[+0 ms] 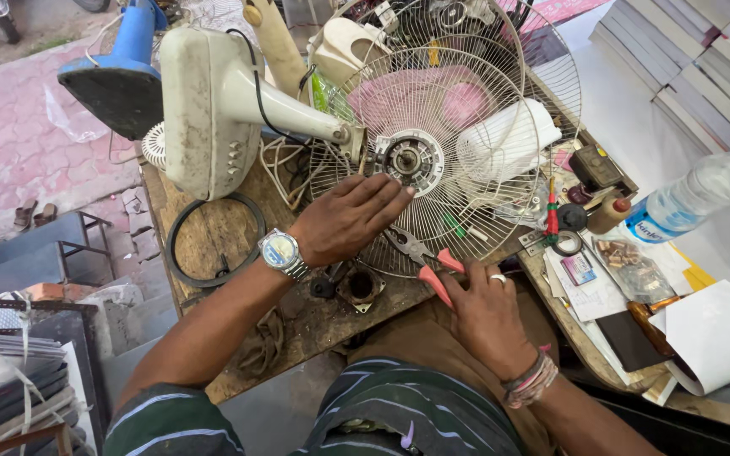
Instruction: The person removes a metal component from the center of a disassembled table fan, uses pliers to manipulate and remove small parts, and then applies a substance from a small bottle onto the component. The person continues to work on the fan's internal mechanism throughout the clip.
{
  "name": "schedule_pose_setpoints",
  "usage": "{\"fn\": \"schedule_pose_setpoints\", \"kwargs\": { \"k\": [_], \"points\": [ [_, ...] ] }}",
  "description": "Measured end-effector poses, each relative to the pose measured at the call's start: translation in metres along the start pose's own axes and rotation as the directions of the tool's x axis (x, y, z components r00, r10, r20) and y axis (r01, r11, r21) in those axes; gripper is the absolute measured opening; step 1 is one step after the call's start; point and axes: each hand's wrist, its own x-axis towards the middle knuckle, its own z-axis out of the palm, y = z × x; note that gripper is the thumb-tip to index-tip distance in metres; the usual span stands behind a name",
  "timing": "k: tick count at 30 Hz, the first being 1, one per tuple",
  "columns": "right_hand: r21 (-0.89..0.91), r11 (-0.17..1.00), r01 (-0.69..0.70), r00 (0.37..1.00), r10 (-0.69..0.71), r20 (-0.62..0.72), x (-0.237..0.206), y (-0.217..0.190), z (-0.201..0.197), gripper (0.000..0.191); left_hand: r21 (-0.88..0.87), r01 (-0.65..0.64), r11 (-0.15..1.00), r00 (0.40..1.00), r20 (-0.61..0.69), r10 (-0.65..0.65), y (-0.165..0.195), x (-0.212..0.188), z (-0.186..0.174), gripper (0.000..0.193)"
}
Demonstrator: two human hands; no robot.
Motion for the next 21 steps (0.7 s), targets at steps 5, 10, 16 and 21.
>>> {"fn": "schedule_pose_setpoints", "kwargs": {
  "k": [5,10,16,21],
  "points": [
    [0.556,0.816,0.158,0.987,-0.11,-0.119,0.001,0.015,-0.009,0.076,-0.013,0.039,0.999,0.999,-0.007,-0.039,-0.004,-0.002,0.001,0.065],
    [0.791,-0.124,-0.599,0.793,-0.232,0.564,0.005,0.019,-0.022,0.071,0.043,0.004,0.999,0.993,-0.116,0.001,-0.01,-0.005,0.003,0.059],
    [0.703,-0.284,-0.652,0.756,-0.316,0.574,0.012,0.01,-0.034,0.071,0.076,-0.017,0.997,0.992,-0.126,0.026,-0.01,-0.007,0.003,0.052],
    [0.681,-0.342,-0.647,0.759,-0.377,0.531,0.01,0.018,-0.027,0.063,0.079,-0.03,0.996,0.99,-0.138,0.04,-0.011,-0.009,0.003,0.051]
  ]
}}
